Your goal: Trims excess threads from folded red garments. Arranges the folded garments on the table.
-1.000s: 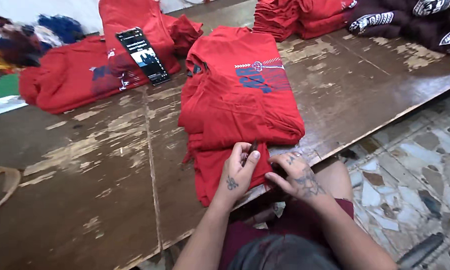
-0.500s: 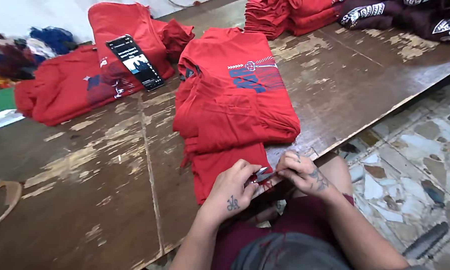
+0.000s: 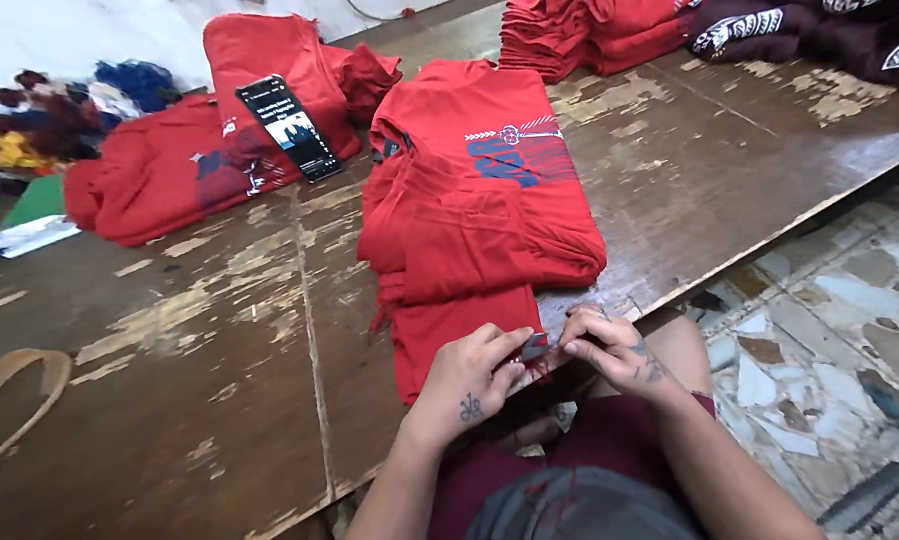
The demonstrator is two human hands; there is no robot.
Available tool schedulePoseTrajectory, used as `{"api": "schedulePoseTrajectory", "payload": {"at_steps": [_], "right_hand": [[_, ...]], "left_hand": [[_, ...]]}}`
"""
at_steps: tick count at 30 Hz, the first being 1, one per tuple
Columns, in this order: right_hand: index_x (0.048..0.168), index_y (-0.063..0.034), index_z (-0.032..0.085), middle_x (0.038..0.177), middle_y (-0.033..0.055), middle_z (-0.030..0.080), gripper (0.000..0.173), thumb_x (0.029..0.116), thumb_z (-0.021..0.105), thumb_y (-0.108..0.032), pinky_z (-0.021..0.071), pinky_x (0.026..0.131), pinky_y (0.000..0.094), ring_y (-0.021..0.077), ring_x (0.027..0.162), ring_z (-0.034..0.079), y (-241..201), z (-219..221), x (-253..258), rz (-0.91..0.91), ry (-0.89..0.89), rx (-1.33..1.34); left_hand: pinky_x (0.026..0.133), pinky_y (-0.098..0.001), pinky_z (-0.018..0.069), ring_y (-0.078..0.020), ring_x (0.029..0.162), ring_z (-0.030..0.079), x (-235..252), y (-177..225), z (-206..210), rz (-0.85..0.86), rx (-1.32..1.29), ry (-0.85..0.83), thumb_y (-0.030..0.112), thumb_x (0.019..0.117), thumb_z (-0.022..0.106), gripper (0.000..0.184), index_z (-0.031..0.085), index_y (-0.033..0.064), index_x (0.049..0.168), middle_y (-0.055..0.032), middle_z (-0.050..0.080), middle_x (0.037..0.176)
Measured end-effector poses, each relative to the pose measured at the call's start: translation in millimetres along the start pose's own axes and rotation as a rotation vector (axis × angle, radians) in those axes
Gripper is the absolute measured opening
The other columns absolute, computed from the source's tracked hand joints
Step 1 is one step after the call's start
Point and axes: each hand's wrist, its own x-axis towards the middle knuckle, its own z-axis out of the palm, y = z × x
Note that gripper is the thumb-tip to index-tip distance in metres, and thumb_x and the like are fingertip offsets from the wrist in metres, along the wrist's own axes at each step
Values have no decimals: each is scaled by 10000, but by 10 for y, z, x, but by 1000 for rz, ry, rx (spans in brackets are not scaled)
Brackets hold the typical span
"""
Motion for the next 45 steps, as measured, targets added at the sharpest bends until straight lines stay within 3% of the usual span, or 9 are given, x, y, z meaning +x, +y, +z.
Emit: {"api": "schedulePoseTrajectory", "payload": {"at_steps": [6,11,15,21,27,32,37,40,45], "right_hand": [[854,5,675,838,140,681,482,1095,447,-345,424,1082,419,203,908,672,-69,-5,26,19,-29,33],[1122,-156,786,1231,213,685,248,961,662,-298,505,1011,529,361,1173,644,-107,255,258,99,-45,-294],[929,-34,749,1005,151,700,209,992,623,-188,532,945,322,195,1013,666,-88,162,137,-15,62,-77],[786,-80,662,731,38,637,581,1107,358,-456,204,1248,515,120,844,674,-273,-299,-449,-24,-437,-133],[1306,-59,652,1046,137,703,592,1016,505,-553,573,813,468,262,914,687,-436,-12,189,106,-223,-379],[953,26,764,1007,186,701,202,854,597,-30,562,860,382,251,942,684,-55,330,455,-12,11,-192],[1297,-35,500,956,-76,664,441,858,514,8,534,775,198,-17,850,623,39,166,457,113,-90,392],[1308,43,578,1219,131,664,429,921,599,-141,530,983,306,147,1118,642,-62,192,416,48,-134,26],[1052,6,729,1005,171,753,200,973,602,-126,619,815,443,306,914,757,-113,180,344,-12,-13,-583]], "left_hand": [[746,-266,580,-95,829,678,14,-14,23,-244,-300,162,169,1005,546,367,653,12,1319,-50,716,1017],[625,-224,542,-46,712,629,42,-18,84,-403,-408,241,193,975,590,379,635,6,1302,4,685,931],[641,-232,555,-59,736,646,-17,-17,-3,-388,-430,233,178,985,583,397,615,7,1342,-12,694,952],[846,-344,557,-154,967,676,-187,-37,-174,-215,-203,131,253,966,596,435,642,46,1346,-96,712,1167],[773,-534,551,-328,904,697,83,110,-378,-164,12,-168,171,949,631,204,721,48,1085,-165,700,972],[842,-396,519,-204,910,652,394,164,-435,-291,-281,-92,139,1028,513,235,663,-24,1107,-136,681,974],[479,-167,374,-1,561,479,422,50,-158,-607,-935,279,-4,991,537,163,631,1,1123,3,610,828],[496,-171,382,-9,573,489,451,42,-127,-621,-925,279,5,988,548,162,645,0,1117,-6,625,846],[504,-169,385,3,551,476,439,39,-98,-564,-841,215,29,971,586,169,651,-1,1124,38,588,733]]}}
